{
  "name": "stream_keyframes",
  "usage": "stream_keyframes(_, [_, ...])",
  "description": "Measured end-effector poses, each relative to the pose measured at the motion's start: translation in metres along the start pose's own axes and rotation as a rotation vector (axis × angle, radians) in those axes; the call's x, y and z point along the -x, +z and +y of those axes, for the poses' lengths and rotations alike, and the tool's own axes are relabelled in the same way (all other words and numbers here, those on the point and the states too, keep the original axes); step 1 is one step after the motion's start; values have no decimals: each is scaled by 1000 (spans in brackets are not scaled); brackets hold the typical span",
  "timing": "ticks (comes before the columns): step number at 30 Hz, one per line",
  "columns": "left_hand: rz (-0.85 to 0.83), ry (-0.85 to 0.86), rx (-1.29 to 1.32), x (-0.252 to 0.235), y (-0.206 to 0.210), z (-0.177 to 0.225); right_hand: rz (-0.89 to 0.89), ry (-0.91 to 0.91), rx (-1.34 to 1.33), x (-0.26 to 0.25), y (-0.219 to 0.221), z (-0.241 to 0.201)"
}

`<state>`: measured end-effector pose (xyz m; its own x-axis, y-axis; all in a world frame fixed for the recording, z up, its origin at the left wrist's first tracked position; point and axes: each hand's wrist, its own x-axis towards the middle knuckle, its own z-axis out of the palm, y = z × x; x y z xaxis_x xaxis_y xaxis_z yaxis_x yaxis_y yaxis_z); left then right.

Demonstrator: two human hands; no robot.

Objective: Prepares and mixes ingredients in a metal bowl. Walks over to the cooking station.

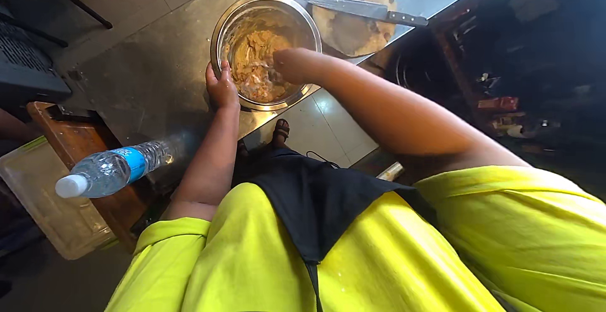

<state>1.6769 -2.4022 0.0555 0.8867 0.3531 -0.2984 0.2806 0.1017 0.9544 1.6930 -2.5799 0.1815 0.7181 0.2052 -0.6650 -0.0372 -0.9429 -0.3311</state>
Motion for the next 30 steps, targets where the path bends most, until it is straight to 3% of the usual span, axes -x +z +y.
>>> stream_keyframes(5, [-2, -13, 23, 1, 0, 1, -2, 36, 127, 62, -34, 12])
stream_keyframes(9, [-3, -21, 39, 4, 1, 3, 22, 115, 229, 94, -32, 17])
stream_keyframes(17, [-21, -23, 34, 6, -1, 7, 101, 175, 27, 40, 36, 13])
stream_keyframes(25, [-40, 21, 47, 0, -2, 2, 323, 200, -430, 3, 34, 13])
stream_keyframes(30, [-36, 18, 34, 0, -1, 2, 365, 133, -438, 21, 4, 19])
